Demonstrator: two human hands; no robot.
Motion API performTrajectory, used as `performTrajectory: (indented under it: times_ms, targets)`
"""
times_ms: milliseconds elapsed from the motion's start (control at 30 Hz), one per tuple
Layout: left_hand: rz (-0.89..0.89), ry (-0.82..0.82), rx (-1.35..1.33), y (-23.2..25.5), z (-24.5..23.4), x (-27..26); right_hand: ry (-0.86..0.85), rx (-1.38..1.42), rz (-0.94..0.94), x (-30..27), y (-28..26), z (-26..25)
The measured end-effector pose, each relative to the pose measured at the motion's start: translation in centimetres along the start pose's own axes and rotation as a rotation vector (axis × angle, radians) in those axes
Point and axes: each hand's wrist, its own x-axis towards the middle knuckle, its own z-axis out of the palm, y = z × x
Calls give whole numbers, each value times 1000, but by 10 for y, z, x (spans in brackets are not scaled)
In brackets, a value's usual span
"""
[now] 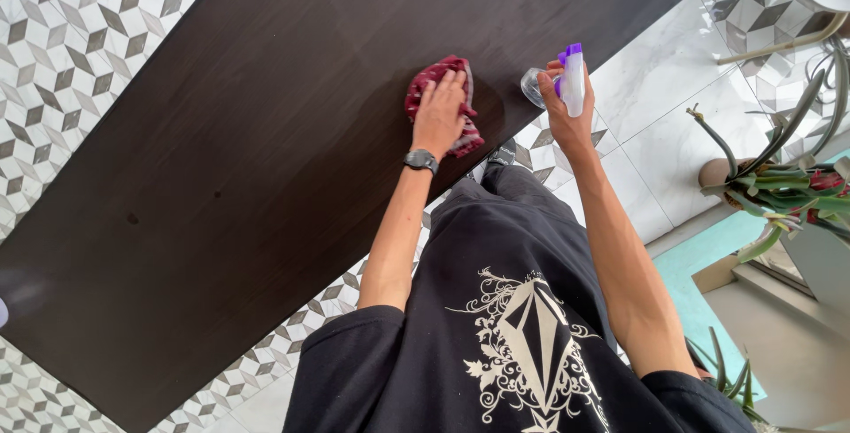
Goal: The person wipes the surface of a dark table using a red cloth while holding a spray bottle in the other hand.
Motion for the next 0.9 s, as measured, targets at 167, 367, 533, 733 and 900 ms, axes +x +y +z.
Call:
performTrajectory:
  times_ms: [167,367,533,733,900]
  targets:
    - [-169,80,-80,-41,-29,-40,28,21,10,-3,-2,4]
    - [-191,73,-71,-42,-48,-118,13,-8,-20,-2,4,4]
    - [-114,15,-119,-11,-51,-133,24,29,49,-1,-5,5]
    - [55,-130,-182,19,-44,-95,-21,65,34,8,-1,-3]
    - [72,-113,-116,44,-22,-56,-112,2,36,16,10,-16]
